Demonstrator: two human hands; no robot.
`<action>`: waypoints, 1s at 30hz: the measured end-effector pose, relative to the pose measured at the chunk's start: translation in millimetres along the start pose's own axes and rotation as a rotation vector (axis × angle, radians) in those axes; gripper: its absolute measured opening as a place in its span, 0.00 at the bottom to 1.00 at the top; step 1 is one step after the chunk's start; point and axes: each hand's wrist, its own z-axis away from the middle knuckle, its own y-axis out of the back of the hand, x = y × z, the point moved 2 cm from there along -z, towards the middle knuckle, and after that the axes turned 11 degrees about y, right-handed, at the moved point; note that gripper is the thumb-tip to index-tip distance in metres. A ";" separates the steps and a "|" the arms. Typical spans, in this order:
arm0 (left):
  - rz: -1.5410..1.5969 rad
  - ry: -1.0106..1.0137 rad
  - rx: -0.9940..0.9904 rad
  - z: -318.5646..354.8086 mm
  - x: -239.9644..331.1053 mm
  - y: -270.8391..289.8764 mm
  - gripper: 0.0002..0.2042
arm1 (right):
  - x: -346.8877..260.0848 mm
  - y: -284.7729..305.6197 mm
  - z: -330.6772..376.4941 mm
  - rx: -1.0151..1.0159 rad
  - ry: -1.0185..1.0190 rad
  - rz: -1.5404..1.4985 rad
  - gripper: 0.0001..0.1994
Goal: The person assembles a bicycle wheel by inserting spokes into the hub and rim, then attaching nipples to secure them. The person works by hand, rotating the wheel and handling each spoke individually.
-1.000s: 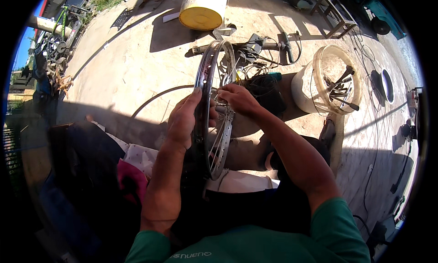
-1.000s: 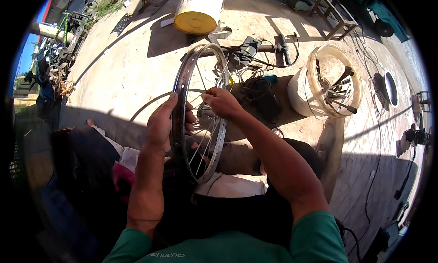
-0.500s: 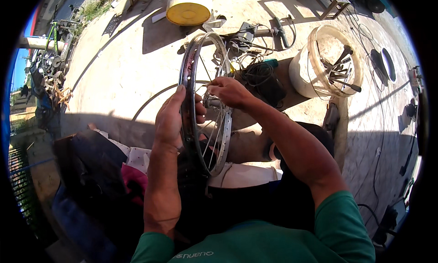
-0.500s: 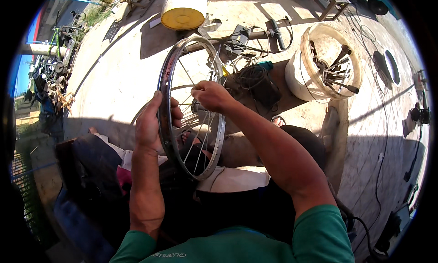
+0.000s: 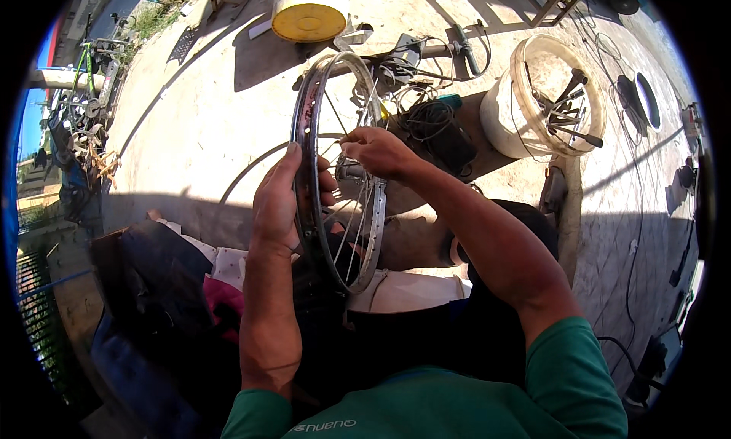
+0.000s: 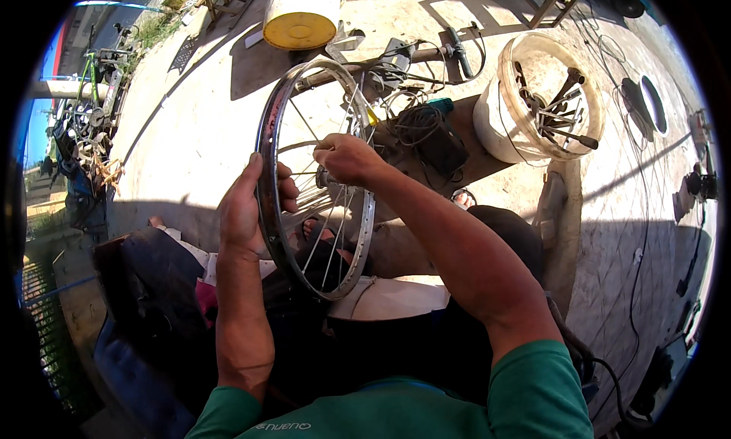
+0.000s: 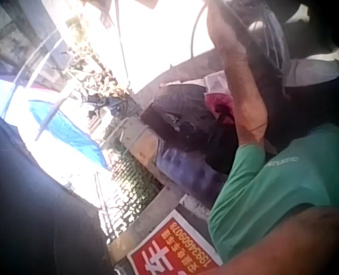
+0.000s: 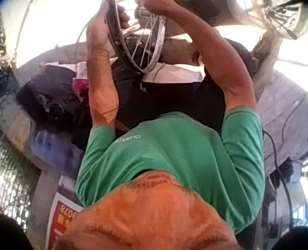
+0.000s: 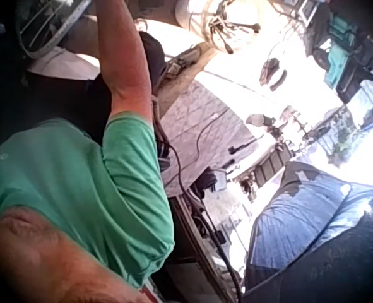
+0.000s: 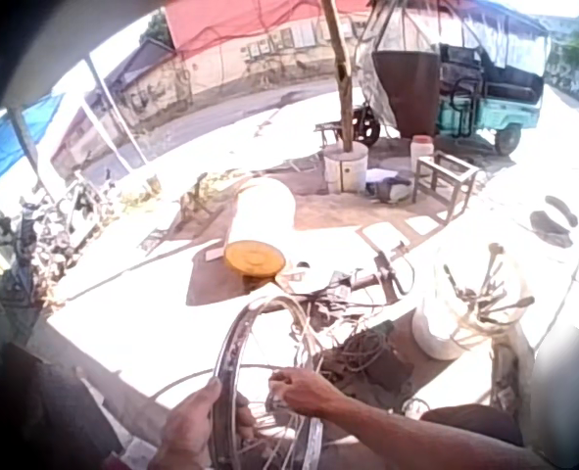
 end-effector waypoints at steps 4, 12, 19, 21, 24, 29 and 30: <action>0.010 -0.007 -0.012 -1.0 -1.0 -1.3 0.23 | 4.8 0.7 -3.2 0.004 -0.009 -0.009 0.19; 0.085 0.003 -0.044 5.2 -12.4 -21.7 0.21 | 22.2 3.0 -5.2 0.051 -0.061 -0.109 0.20; 0.021 -0.103 -0.160 19.0 -35.8 -49.4 0.16 | 5.3 15.6 18.7 0.098 -0.065 -0.202 0.14; 0.116 -0.111 -0.215 27.2 -41.5 -58.2 0.15 | 15.2 16.9 25.9 0.076 0.001 -0.336 0.13; -0.046 -0.211 -0.249 31.5 -55.5 -63.4 0.13 | 27.9 27.5 31.0 0.091 -0.161 -0.259 0.13; -0.129 -0.342 -0.188 45.1 -77.2 -75.3 0.12 | -0.8 17.6 41.4 0.157 -0.305 -0.073 0.18; -0.144 -0.346 -0.176 46.6 -81.5 -75.9 0.12 | -3.9 14.7 39.8 0.140 -0.327 -0.072 0.18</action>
